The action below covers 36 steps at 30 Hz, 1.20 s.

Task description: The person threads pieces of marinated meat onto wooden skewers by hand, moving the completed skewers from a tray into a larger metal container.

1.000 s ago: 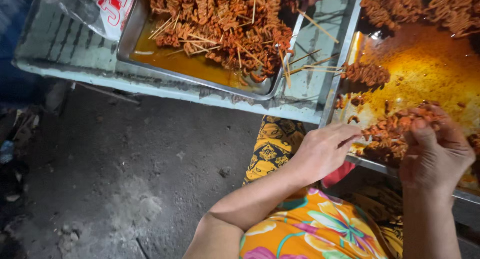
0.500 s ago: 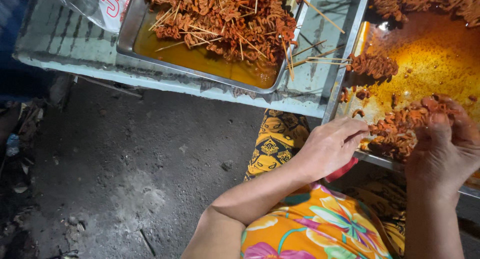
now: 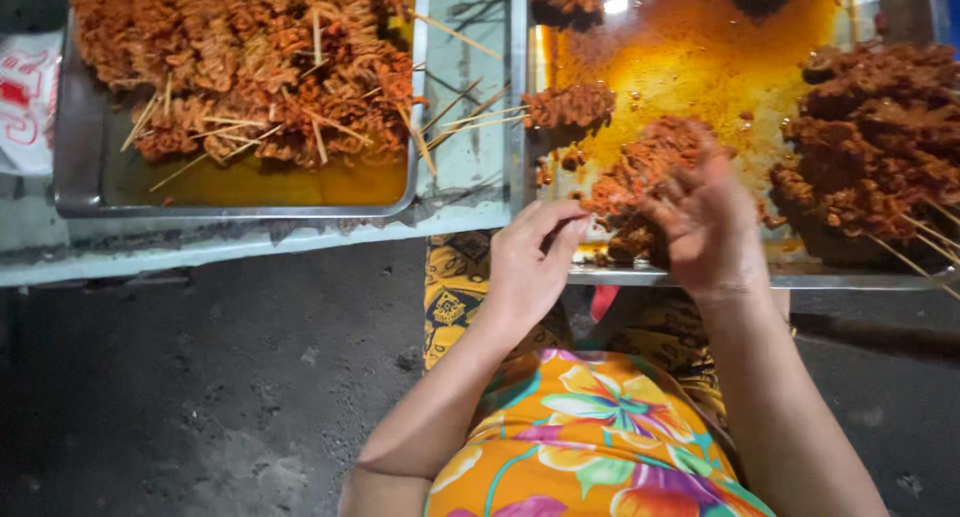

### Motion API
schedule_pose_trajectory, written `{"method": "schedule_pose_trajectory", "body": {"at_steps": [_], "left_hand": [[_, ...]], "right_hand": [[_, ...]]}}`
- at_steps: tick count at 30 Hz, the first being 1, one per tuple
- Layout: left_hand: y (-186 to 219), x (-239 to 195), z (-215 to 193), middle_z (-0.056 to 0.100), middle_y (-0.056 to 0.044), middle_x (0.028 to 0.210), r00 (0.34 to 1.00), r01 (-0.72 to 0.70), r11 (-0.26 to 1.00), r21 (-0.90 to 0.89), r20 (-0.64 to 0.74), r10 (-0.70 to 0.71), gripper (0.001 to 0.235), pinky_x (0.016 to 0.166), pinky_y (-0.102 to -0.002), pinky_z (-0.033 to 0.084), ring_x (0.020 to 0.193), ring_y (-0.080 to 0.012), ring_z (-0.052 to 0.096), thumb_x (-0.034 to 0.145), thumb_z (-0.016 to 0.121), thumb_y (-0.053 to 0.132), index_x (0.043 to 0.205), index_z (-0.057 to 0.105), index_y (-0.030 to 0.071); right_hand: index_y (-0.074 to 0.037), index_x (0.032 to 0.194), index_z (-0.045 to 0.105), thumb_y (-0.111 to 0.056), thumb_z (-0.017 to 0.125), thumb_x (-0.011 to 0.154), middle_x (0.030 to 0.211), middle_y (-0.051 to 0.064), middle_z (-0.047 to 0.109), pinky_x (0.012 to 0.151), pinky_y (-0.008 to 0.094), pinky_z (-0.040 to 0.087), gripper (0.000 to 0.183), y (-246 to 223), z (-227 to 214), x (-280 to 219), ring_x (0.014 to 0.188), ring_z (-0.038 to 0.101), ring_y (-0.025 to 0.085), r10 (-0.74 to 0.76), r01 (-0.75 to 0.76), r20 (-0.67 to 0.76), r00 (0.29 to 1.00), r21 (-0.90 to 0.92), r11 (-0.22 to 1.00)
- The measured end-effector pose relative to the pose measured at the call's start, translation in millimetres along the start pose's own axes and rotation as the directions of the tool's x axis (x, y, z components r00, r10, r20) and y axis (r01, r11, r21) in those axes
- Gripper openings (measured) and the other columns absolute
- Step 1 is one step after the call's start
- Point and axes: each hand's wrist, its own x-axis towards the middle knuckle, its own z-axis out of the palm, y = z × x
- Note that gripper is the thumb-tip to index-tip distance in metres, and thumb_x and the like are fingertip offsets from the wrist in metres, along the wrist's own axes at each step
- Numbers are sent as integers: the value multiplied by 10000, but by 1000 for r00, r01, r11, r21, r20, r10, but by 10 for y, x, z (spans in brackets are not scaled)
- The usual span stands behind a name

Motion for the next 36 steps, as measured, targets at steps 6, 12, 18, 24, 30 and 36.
{"method": "schedule_pose_trajectory", "body": {"at_steps": [6, 12, 18, 24, 30, 36], "left_hand": [[10, 8, 8, 687, -74, 880, 998, -60, 997, 55, 0, 60, 131, 696, -272, 534, 749, -158, 658, 962, 719, 77, 1089, 718, 46], [9, -13, 30, 657, -86, 845, 993, -120, 985, 122, -4, 121, 112, 680, -286, 517, 727, -190, 642, 951, 730, 55, 1060, 711, 42], [17, -17, 32, 628, -92, 823, 986, -162, 977, 138, -9, 165, 108, 661, -295, 504, 707, -201, 617, 957, 736, 44, 1059, 701, 41], [37, -16, 39, 625, -81, 826, 988, -155, 980, 122, -10, 157, 95, 663, -287, 505, 708, -180, 615, 974, 729, 69, 1062, 701, 45], [26, 6, 31, 633, -70, 837, 992, -119, 986, 115, -21, 122, 106, 660, -279, 507, 703, -159, 608, 994, 726, 99, 1078, 692, 43], [16, -9, 47, 617, -77, 838, 992, -124, 985, 117, -23, 127, 119, 658, -284, 501, 699, -168, 590, 964, 732, 51, 1074, 688, 38]], "right_hand": [[-51, 1223, 626, 3, 845, 806, 1147, 91, 694, 891, 322, 625, 474, 252, -128, -65, 1002, 715, 168, -137, 180, 197, 971, -221, 958], [-34, 1163, 674, 28, 841, 817, 1072, 73, 758, 872, 315, 605, 389, 244, -27, -126, 963, 722, 159, -201, 238, 220, 955, -158, 958], [-34, 1191, 684, 24, 848, 834, 1144, 74, 735, 962, 323, 594, 398, 229, 14, -160, 1049, 710, 158, -256, 298, 261, 931, -138, 944], [-38, 1296, 658, 24, 840, 834, 1239, 73, 706, 1009, 323, 571, 501, 212, 30, -186, 1131, 675, 155, -274, 317, 266, 924, -131, 939], [-138, 1401, 491, 48, 903, 663, 1308, -13, 641, 1002, 278, 555, 865, 170, 56, -126, 1226, 635, 69, -90, 124, 105, 990, -384, 915], [-19, 1262, 578, -11, 857, 747, 1109, 98, 741, 806, 323, 620, 586, 103, 220, -256, 977, 726, 181, -10, 99, 263, 965, -327, 940]]}}
